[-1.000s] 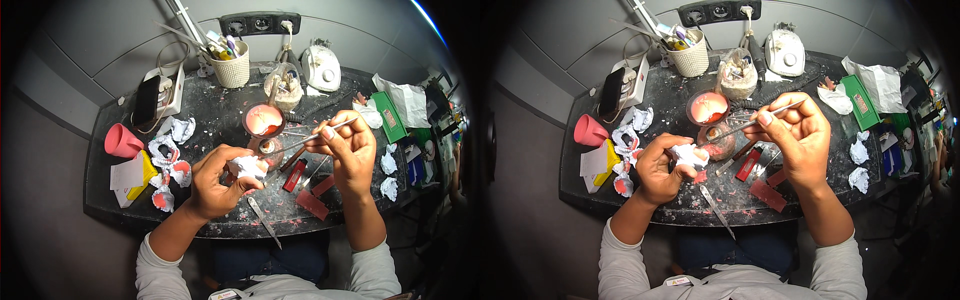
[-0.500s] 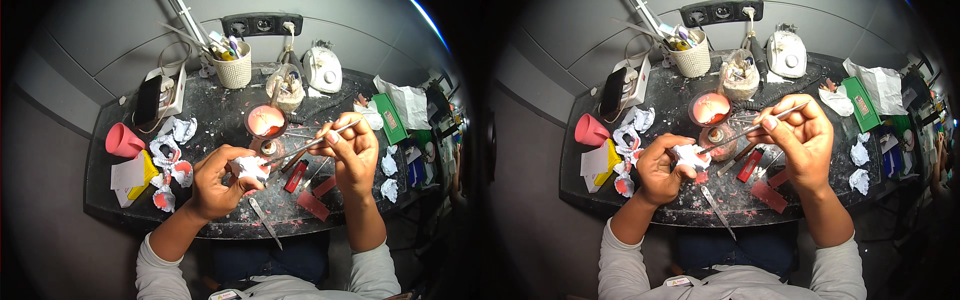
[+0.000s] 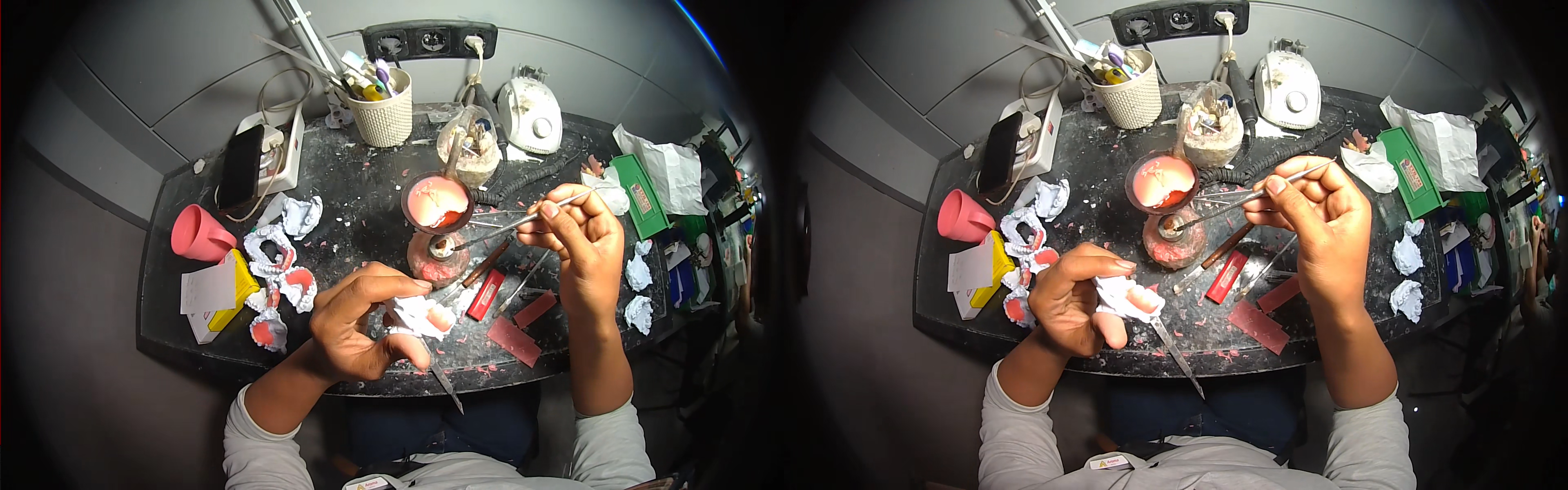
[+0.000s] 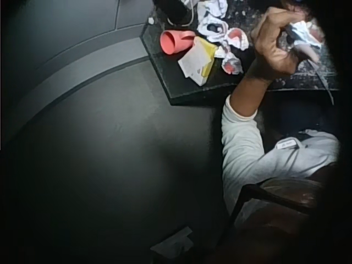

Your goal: The person carves and shapes wax onto dental mold models using metal carving tools over a burner flame at a workbench, then adjusts the desk lamp overhead.

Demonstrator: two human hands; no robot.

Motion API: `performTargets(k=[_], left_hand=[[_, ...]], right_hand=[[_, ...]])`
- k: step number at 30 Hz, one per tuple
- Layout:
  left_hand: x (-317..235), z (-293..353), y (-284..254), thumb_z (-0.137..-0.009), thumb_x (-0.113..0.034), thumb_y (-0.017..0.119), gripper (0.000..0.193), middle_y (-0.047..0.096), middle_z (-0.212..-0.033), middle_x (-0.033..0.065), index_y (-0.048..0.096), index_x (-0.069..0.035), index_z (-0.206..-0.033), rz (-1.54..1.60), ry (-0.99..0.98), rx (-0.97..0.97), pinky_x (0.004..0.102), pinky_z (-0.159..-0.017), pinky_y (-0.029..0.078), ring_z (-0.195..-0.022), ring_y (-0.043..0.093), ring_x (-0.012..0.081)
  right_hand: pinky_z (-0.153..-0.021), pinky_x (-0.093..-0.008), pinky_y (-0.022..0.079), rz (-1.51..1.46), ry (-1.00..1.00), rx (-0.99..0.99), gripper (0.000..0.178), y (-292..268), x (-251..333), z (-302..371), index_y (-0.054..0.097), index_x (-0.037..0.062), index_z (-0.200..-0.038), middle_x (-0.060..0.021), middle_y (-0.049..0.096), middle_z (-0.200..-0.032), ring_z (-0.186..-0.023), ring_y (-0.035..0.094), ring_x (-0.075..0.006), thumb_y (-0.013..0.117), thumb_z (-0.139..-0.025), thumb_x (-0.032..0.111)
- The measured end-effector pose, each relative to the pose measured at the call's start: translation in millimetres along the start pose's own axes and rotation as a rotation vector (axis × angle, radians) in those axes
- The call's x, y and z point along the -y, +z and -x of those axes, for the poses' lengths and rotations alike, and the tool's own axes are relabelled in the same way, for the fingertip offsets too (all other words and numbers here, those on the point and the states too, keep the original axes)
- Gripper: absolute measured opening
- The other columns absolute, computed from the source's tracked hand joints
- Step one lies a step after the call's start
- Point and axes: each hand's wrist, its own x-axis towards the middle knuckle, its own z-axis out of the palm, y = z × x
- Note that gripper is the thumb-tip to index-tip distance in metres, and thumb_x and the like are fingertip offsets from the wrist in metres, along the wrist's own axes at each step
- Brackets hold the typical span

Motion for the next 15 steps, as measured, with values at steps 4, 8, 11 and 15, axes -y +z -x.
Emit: performTargets(k=[4,8,11,15], left_hand=[[0,1,-1,-0.070,-0.039,0.090,0.067,0.072,-0.095,0.0161,0.065,0.008,-0.110,0.004,-0.010,0.005,0.0311,-0.070,0.056,-0.081,0.071,0.0222],[-1,0,0,-0.074,-0.037,0.089,0.065,0.071,-0.097,0.0163,0.063,0.009,-0.112,-0.001,0.010,0.009,0.0313,-0.072,0.056,-0.083,0.072,0.0220],[-1,-1,3,-0.092,-0.028,0.078,0.050,0.070,-0.101,0.0141,0.058,0.008,-0.120,0.244,-0.153,-0.078,0.0306,-0.074,0.057,-0.086,0.072,0.0188],[3,-3,-10,-0.101,-0.050,0.059,0.061,0.066,-0.112,0.0145,0.057,0.007,-0.121,0.434,-0.516,-0.156,0.0264,-0.070,0.054,-0.089,0.065,0.0137]], right_hand=[[-0.073,-0.0312,0.064,0.026,0.012,0.010,0.009,1,0,1,0.061,-0.0026,-0.104,-0.0128,0.071,-0.092,-0.080,0.073,-0.0183,0.066,-0.098,0.002],[-0.074,-0.0310,0.064,0.025,0.006,0.014,0.009,2,-1,1,0.061,-0.0026,-0.105,-0.0133,0.071,-0.093,-0.080,0.073,-0.0185,0.065,-0.098,0.001],[-0.075,-0.0313,0.064,0.015,-0.002,0.007,0.008,0,-2,1,0.061,-0.0026,-0.105,-0.0138,0.071,-0.094,-0.082,0.073,-0.0188,0.065,-0.098,0.001],[-0.076,-0.0321,0.065,0.008,-0.034,0.015,0.009,1,-1,1,0.061,-0.0029,-0.106,-0.0147,0.071,-0.096,-0.085,0.073,-0.0192,0.064,-0.099,0.000]])
